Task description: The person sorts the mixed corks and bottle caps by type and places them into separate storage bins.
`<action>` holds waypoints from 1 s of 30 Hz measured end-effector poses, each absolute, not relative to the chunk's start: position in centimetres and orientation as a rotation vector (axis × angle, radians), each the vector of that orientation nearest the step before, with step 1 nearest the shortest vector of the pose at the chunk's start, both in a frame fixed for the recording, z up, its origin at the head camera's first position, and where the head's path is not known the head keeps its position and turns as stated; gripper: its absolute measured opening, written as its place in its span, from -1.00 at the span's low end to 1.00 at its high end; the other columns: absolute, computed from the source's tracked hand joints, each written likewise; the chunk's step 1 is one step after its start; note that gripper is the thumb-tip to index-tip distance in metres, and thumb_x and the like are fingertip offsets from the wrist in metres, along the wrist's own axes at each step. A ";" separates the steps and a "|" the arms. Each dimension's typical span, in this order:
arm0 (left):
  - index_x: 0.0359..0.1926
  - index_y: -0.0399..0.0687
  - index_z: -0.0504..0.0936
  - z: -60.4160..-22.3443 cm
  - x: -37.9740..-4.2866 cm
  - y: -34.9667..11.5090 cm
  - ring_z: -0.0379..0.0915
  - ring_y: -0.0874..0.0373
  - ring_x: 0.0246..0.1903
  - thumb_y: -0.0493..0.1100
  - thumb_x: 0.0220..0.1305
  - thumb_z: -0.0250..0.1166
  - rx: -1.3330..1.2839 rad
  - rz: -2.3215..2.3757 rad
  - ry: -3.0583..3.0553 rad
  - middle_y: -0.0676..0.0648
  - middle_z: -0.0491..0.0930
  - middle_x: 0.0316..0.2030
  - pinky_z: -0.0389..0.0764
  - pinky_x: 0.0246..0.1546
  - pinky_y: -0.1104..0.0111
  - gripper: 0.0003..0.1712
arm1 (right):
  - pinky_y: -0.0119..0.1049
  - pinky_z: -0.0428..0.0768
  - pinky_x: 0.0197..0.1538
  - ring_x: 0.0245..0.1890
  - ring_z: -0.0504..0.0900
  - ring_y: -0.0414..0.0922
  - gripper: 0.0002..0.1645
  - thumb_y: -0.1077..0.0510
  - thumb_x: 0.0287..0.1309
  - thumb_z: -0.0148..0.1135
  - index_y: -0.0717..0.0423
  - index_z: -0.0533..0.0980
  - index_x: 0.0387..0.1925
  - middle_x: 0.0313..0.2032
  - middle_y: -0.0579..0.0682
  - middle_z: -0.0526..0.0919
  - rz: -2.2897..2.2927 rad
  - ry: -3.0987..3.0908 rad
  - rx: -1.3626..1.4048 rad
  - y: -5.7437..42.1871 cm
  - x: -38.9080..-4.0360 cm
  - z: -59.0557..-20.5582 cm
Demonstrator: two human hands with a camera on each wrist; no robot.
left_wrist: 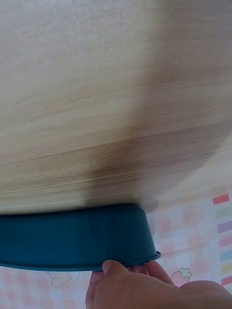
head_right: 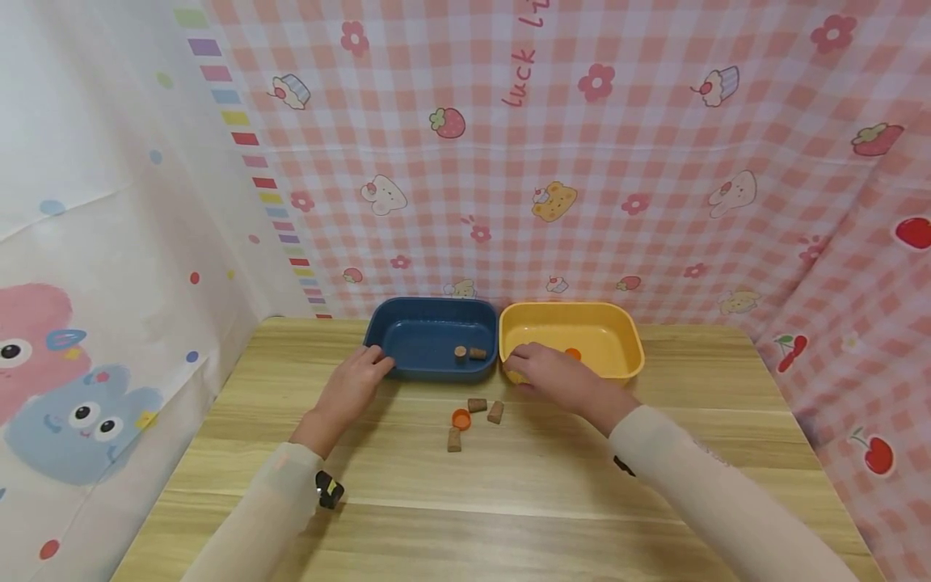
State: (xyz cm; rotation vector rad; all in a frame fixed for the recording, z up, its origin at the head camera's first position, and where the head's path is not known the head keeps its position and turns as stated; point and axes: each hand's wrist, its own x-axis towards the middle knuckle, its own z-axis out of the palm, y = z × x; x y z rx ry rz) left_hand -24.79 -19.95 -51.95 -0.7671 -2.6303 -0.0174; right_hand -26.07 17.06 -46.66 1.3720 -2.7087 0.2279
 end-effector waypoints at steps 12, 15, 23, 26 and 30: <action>-0.12 -0.15 0.72 -52.1 -25.0 -20.0 0.43 -0.03 -0.25 -0.46 0.32 0.30 -0.771 -0.008 -2.607 -0.12 0.57 -0.25 0.58 -0.12 0.18 -0.78 | -0.16 0.69 0.03 -0.12 0.59 -0.09 -0.61 0.13 0.26 0.44 0.14 0.60 0.07 -0.07 0.00 0.63 0.305 -2.887 1.297 15.8 -24.6 -47.7; -0.11 -0.14 0.73 -52.1 -25.0 -19.9 0.43 -0.03 -0.25 -0.46 0.32 0.30 -0.771 -0.002 -2.606 -0.12 0.57 -0.25 0.58 -0.13 0.19 -0.78 | -0.15 0.69 0.06 -0.08 0.59 -0.09 -0.56 0.12 0.29 0.41 0.17 0.58 0.14 -0.02 0.03 0.64 0.352 -2.956 1.291 15.5 -24.4 -48.2; -0.12 -0.14 0.74 -52.1 -25.0 -19.9 0.42 -0.03 -0.26 -0.46 0.31 0.32 -0.774 -0.012 -2.591 -0.12 0.57 -0.25 0.59 -0.15 0.19 -0.79 | -0.24 0.68 -0.03 -0.17 0.55 -0.17 -0.61 0.06 0.26 0.44 0.11 0.62 0.05 -0.07 -0.03 0.62 0.423 -2.989 1.250 14.8 -23.8 -49.6; -0.13 -0.14 0.74 -52.2 -25.0 -19.9 0.42 -0.02 -0.26 -0.46 0.30 0.32 -0.775 -0.006 -2.585 -0.12 0.57 -0.26 0.59 -0.14 0.19 -0.78 | -0.27 0.65 -0.09 -0.23 0.51 -0.19 -0.64 0.02 0.24 0.46 0.09 0.62 -0.01 -0.14 -0.05 0.60 0.442 -2.988 1.242 14.6 -23.7 -50.2; -0.13 -0.14 0.73 -52.2 -25.0 -19.9 0.43 -0.02 -0.26 -0.46 0.30 0.33 -0.772 -0.002 -2.590 -0.12 0.57 -0.25 0.60 -0.14 0.19 -0.79 | -0.32 0.61 -0.15 -0.28 0.48 -0.21 -0.61 -0.01 0.21 0.49 0.09 0.62 -0.02 -0.19 -0.08 0.57 0.477 -3.015 1.200 14.4 -23.7 -50.9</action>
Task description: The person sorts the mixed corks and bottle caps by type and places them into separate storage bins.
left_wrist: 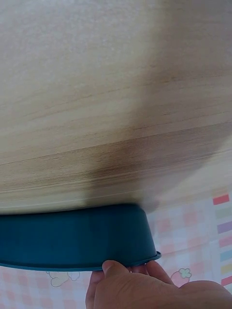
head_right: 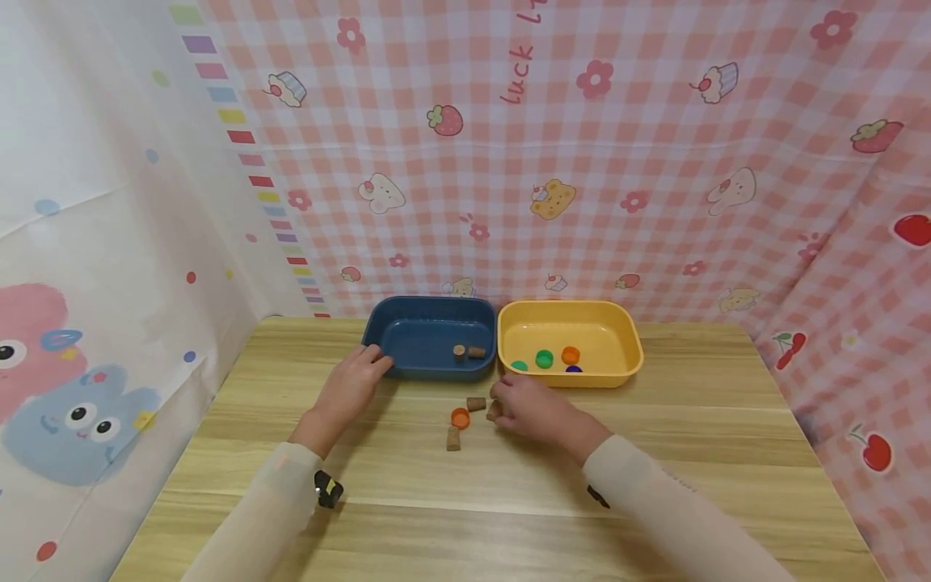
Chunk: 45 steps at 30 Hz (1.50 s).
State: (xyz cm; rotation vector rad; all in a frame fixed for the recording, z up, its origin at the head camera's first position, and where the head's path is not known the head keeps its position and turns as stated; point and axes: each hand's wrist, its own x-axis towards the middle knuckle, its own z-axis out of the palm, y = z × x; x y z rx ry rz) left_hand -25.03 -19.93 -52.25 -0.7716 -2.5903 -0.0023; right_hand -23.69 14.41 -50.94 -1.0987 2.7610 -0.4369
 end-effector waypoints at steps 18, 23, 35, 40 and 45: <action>-0.12 -0.14 0.73 -52.4 -25.0 -20.0 0.45 -0.05 -0.23 -0.47 0.30 0.32 -0.769 -0.014 -2.583 -0.14 0.57 -0.24 0.61 -0.11 0.17 -0.78 | -0.33 0.62 -0.15 -0.27 0.47 -0.22 -0.70 0.07 0.22 0.48 0.06 0.62 -0.07 -0.22 -0.11 0.56 -0.425 2.770 -1.059 13.4 -23.8 -52.6; -0.13 -0.15 0.73 -52.3 -25.1 -20.0 0.45 -0.05 -0.24 -0.47 0.30 0.32 -0.767 -0.016 -2.583 -0.14 0.57 -0.25 0.61 -0.12 0.17 -0.78 | -0.31 0.66 -0.12 -0.26 0.50 -0.22 -0.71 0.11 0.22 0.48 0.06 0.63 -0.06 -0.22 -0.10 0.58 -0.417 2.778 -1.068 13.3 -23.9 -52.9; -0.14 -0.14 0.73 -52.3 -25.0 -19.9 0.44 -0.04 -0.26 -0.46 0.30 0.32 -0.768 -0.006 -2.570 -0.14 0.57 -0.26 0.61 -0.15 0.18 -0.79 | -0.31 0.67 -0.09 -0.23 0.51 -0.19 -0.75 0.19 0.24 0.45 0.08 0.64 -0.06 -0.20 -0.08 0.58 -0.442 2.765 -1.084 13.4 -23.9 -52.4; -0.13 -0.14 0.73 -52.3 -25.0 -19.9 0.43 -0.03 -0.26 -0.47 0.29 0.33 -0.774 -0.005 -2.566 -0.13 0.57 -0.26 0.59 -0.15 0.19 -0.78 | -0.27 0.68 -0.05 -0.20 0.53 -0.17 -0.72 0.19 0.27 0.42 0.12 0.64 0.00 -0.16 -0.04 0.61 -0.435 2.758 -1.096 13.6 -23.7 -51.5; -0.12 -0.14 0.73 -52.4 -25.0 -20.0 0.44 -0.03 -0.24 -0.47 0.29 0.33 -0.770 -0.009 -2.577 -0.13 0.58 -0.24 0.59 -0.12 0.19 -0.77 | -0.30 0.67 -0.06 -0.21 0.52 -0.19 -0.71 0.20 0.30 0.39 0.12 0.64 0.03 -0.15 -0.05 0.60 -0.424 2.751 -1.105 13.7 -23.8 -50.6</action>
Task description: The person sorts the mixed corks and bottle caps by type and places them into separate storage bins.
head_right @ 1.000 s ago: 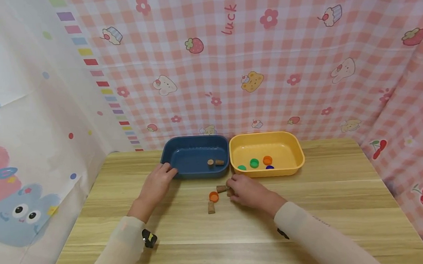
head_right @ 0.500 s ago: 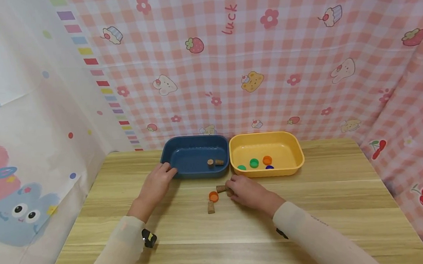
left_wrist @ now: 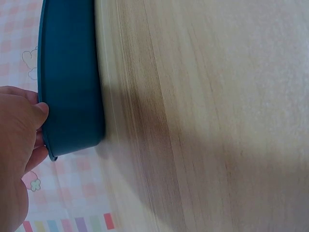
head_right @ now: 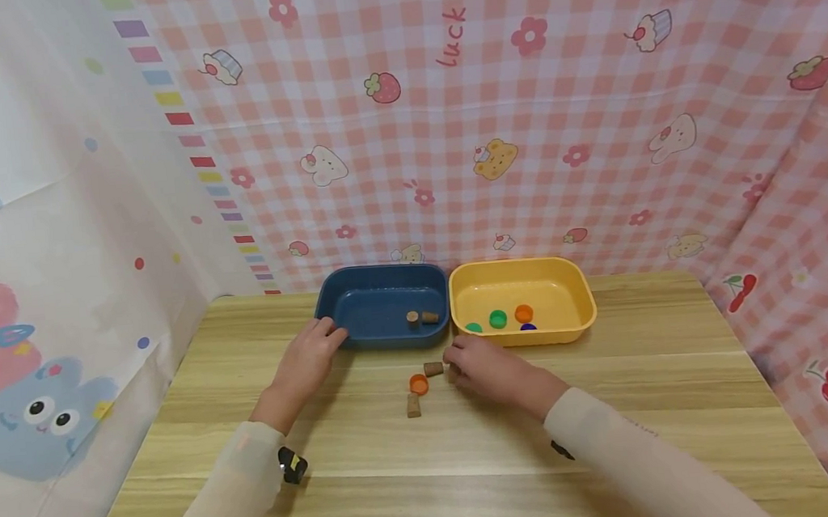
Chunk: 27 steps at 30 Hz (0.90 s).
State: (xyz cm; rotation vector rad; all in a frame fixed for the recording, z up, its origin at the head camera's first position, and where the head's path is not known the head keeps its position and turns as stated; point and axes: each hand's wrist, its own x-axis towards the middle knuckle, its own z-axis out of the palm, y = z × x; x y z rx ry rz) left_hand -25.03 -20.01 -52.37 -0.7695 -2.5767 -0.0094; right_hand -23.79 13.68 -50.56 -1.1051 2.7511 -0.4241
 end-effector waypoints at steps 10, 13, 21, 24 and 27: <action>-0.11 -0.14 0.74 -52.4 -25.0 -20.0 0.44 -0.03 -0.24 -0.47 0.29 0.34 -0.766 -0.005 -2.584 -0.13 0.59 -0.24 0.60 -0.14 0.20 -0.77 | -0.31 0.61 -0.17 -0.28 0.48 -0.15 -0.72 0.20 0.23 0.46 0.13 0.63 -0.04 -0.25 -0.05 0.56 -0.288 2.811 -1.264 13.3 -24.9 -48.4; -0.11 -0.14 0.74 -52.4 -25.0 -20.0 0.44 -0.03 -0.24 -0.47 0.29 0.33 -0.766 -0.009 -2.588 -0.13 0.59 -0.24 0.60 -0.14 0.20 -0.77 | -0.28 0.64 -0.16 -0.28 0.52 -0.12 -0.75 0.23 0.18 0.49 0.13 0.63 -0.12 -0.26 -0.02 0.59 -0.256 2.847 -1.368 13.0 -25.3 -47.6; -0.10 -0.14 0.74 -52.3 -24.9 -20.0 0.44 -0.03 -0.25 -0.45 0.32 0.33 -0.760 -0.013 -2.595 -0.13 0.59 -0.23 0.60 -0.14 0.20 -0.79 | -0.26 0.68 -0.17 -0.31 0.60 -0.07 -0.76 0.26 0.14 0.50 0.19 0.62 -0.16 -0.30 0.04 0.61 -0.303 2.926 -1.540 12.0 -26.8 -46.3; -0.11 -0.14 0.74 -52.4 -25.0 -20.0 0.44 -0.03 -0.25 -0.44 0.31 0.33 -0.760 -0.010 -2.590 -0.13 0.58 -0.24 0.60 -0.14 0.19 -0.79 | -0.26 0.69 -0.16 -0.30 0.63 -0.06 -0.80 0.24 0.19 0.46 0.20 0.61 -0.19 -0.29 0.06 0.63 -0.318 2.942 -1.526 11.6 -27.4 -46.0; -0.12 -0.14 0.73 -52.4 -25.1 -20.0 0.43 -0.03 -0.25 -0.44 0.30 0.34 -0.762 -0.009 -2.582 -0.13 0.58 -0.25 0.59 -0.14 0.19 -0.80 | -0.26 0.71 -0.12 -0.24 0.66 -0.06 -0.80 0.23 0.24 0.42 0.21 0.63 -0.14 -0.23 0.07 0.67 -0.330 2.932 -1.462 11.2 -27.8 -45.7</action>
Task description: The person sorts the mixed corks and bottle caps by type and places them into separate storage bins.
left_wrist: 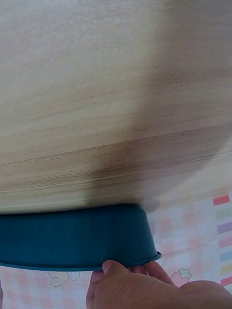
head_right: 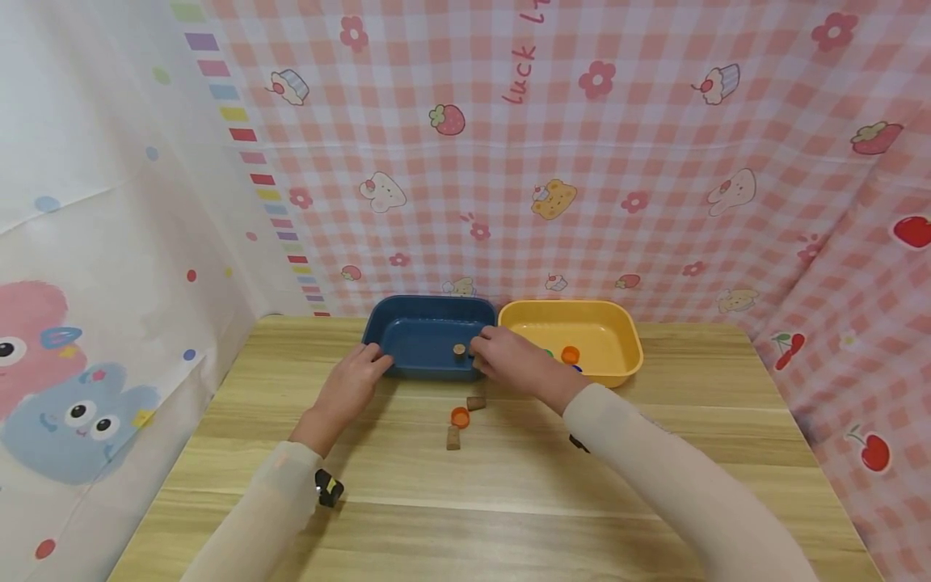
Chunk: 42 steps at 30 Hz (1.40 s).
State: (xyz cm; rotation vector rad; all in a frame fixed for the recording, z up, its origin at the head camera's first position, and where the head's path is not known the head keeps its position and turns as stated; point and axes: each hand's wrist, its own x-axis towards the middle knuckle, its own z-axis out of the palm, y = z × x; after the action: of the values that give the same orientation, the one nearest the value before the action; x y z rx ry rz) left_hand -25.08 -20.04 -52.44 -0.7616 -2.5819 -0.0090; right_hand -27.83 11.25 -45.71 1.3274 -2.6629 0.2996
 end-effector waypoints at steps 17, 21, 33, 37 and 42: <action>-0.12 -0.14 0.73 -52.3 -24.9 -20.0 0.44 -0.04 -0.25 -0.42 0.30 0.34 -0.768 -0.010 -2.575 -0.14 0.58 -0.24 0.59 -0.13 0.17 -0.81 | -0.19 0.70 0.03 -0.09 0.69 -0.01 -0.66 0.19 0.30 0.40 0.22 0.60 0.05 -0.08 0.11 0.65 0.303 -2.842 1.273 10.3 -30.3 -45.5; -0.13 -0.15 0.73 -52.4 -25.0 -20.0 0.44 -0.04 -0.26 -0.45 0.29 0.33 -0.772 -0.019 -2.570 -0.14 0.57 -0.26 0.59 -0.15 0.17 -0.81 | -0.16 0.69 0.04 -0.06 0.68 0.02 -0.63 0.22 0.30 0.39 0.24 0.58 0.09 -0.04 0.15 0.64 0.291 -2.892 1.266 10.2 -30.4 -45.6; -0.16 -0.17 0.72 -52.3 -25.0 -20.0 0.44 -0.04 -0.28 -0.48 0.27 0.31 -0.774 -0.033 -2.564 -0.14 0.56 -0.28 0.59 -0.20 0.18 -0.79 | -0.15 0.69 0.08 -0.04 0.68 0.00 -0.64 0.19 0.31 0.39 0.22 0.60 0.10 -0.02 0.12 0.66 0.272 -2.949 1.250 10.4 -30.7 -45.9; -0.15 -0.17 0.72 -52.4 -25.1 -20.1 0.43 -0.04 -0.28 -0.48 0.28 0.31 -0.776 -0.024 -2.568 -0.13 0.55 -0.28 0.57 -0.19 0.19 -0.79 | -0.14 0.69 0.07 -0.04 0.68 0.00 -0.64 0.20 0.30 0.39 0.21 0.61 0.09 -0.03 0.12 0.65 0.254 -2.935 1.274 10.3 -30.8 -46.0; -0.14 -0.16 0.72 -52.4 -25.1 -20.1 0.43 -0.04 -0.28 -0.47 0.29 0.31 -0.777 -0.018 -2.573 -0.13 0.55 -0.28 0.58 -0.19 0.19 -0.80 | -0.15 0.69 0.06 -0.06 0.67 -0.01 -0.65 0.20 0.30 0.39 0.20 0.62 0.09 -0.04 0.11 0.66 0.262 -2.944 1.283 10.0 -30.9 -46.0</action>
State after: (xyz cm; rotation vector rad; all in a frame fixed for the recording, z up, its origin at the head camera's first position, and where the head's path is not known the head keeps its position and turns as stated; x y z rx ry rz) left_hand -25.14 -20.11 -52.36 -0.7774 -2.5725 -0.0182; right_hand -30.86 10.04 -46.04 1.2834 -2.9435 0.2625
